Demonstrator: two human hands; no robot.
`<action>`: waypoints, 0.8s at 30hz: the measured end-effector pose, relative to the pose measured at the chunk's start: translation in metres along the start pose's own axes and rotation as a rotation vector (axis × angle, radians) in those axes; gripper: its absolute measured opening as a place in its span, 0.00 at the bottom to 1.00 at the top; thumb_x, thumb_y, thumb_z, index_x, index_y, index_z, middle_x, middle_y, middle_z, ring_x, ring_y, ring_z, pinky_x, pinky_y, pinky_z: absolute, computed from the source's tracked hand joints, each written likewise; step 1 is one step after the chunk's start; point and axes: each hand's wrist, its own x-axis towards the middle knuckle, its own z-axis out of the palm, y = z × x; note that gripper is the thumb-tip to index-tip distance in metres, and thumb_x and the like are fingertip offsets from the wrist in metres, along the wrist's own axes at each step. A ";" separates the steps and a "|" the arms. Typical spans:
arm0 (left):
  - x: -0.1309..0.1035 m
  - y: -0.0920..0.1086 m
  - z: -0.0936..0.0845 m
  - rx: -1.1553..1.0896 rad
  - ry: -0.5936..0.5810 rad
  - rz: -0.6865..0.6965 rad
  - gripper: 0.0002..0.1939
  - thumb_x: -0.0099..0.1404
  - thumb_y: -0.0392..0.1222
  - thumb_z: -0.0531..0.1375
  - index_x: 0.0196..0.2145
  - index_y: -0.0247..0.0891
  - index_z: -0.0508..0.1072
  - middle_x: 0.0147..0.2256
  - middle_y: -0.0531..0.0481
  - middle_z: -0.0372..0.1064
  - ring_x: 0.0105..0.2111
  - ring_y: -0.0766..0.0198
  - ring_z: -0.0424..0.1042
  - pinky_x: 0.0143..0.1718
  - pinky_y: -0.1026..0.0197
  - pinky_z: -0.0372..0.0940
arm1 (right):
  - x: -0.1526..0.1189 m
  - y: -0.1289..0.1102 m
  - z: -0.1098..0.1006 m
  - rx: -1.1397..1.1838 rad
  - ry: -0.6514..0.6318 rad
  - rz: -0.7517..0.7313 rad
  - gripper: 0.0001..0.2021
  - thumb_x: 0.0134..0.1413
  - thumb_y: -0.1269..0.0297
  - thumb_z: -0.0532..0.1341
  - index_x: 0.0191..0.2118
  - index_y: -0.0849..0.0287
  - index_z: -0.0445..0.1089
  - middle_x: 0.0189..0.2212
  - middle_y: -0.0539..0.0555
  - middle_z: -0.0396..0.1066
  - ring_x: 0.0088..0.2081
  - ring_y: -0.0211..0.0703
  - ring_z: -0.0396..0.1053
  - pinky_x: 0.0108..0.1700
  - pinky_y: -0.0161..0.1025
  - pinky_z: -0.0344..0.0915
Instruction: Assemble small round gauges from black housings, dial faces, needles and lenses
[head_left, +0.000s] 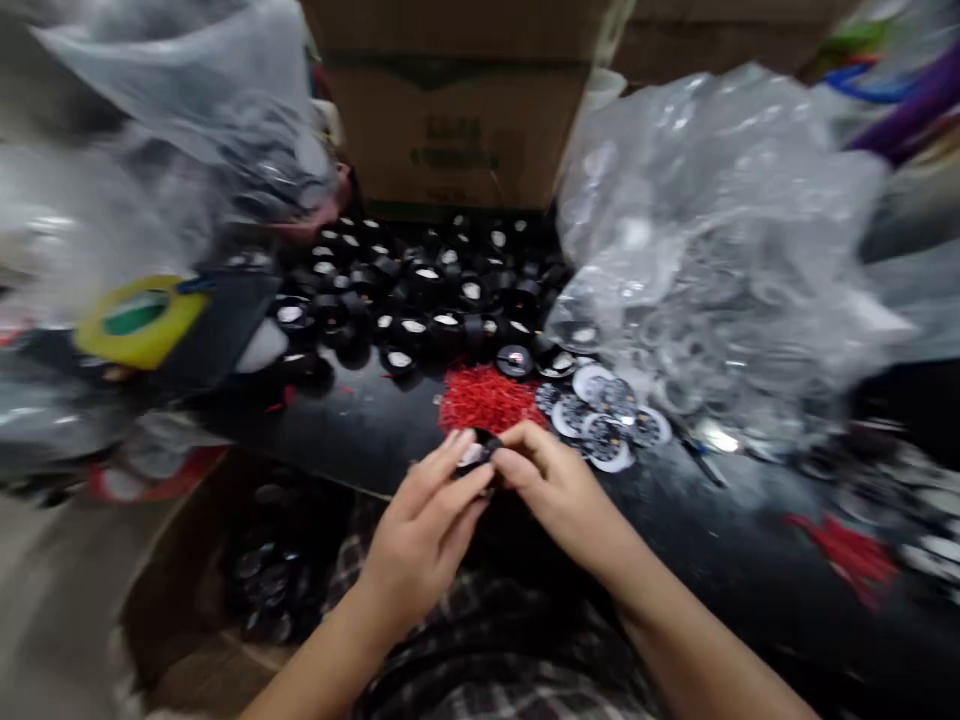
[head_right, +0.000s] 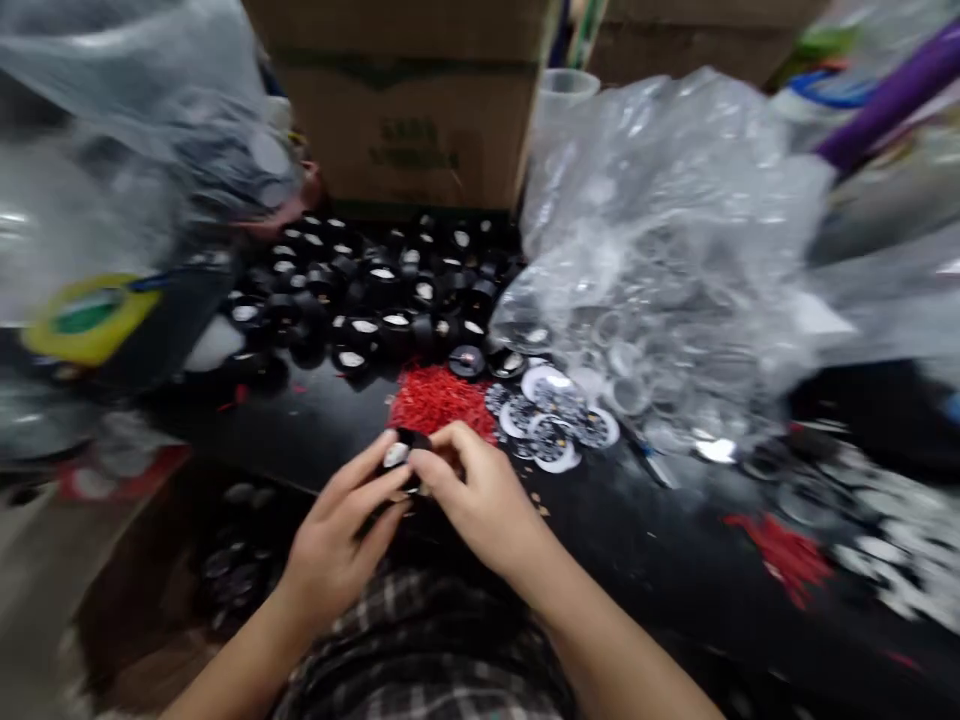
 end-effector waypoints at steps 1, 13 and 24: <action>-0.006 0.004 0.008 -0.127 0.048 -0.110 0.19 0.61 0.38 0.61 0.50 0.52 0.72 0.59 0.50 0.64 0.58 0.53 0.64 0.59 0.50 0.59 | 0.000 0.000 -0.002 0.011 0.011 0.005 0.10 0.58 0.56 0.57 0.34 0.58 0.66 0.28 0.49 0.71 0.29 0.38 0.68 0.32 0.35 0.64; 0.001 0.009 0.040 -0.947 -0.025 -0.877 0.13 0.59 0.43 0.65 0.42 0.44 0.74 0.43 0.50 0.76 0.41 0.58 0.77 0.39 0.62 0.71 | -0.027 0.043 -0.081 -0.769 0.367 -0.006 0.18 0.54 0.62 0.62 0.50 0.60 0.68 0.41 0.58 0.68 0.43 0.52 0.68 0.45 0.52 0.65; 0.002 0.013 0.051 -1.065 0.048 -0.690 0.18 0.65 0.53 0.56 0.47 0.41 0.74 0.45 0.45 0.76 0.48 0.59 0.72 0.49 0.60 0.65 | -0.028 0.042 -0.075 -0.385 0.367 -0.146 0.03 0.59 0.64 0.57 0.37 0.56 0.66 0.33 0.52 0.71 0.33 0.41 0.70 0.36 0.40 0.66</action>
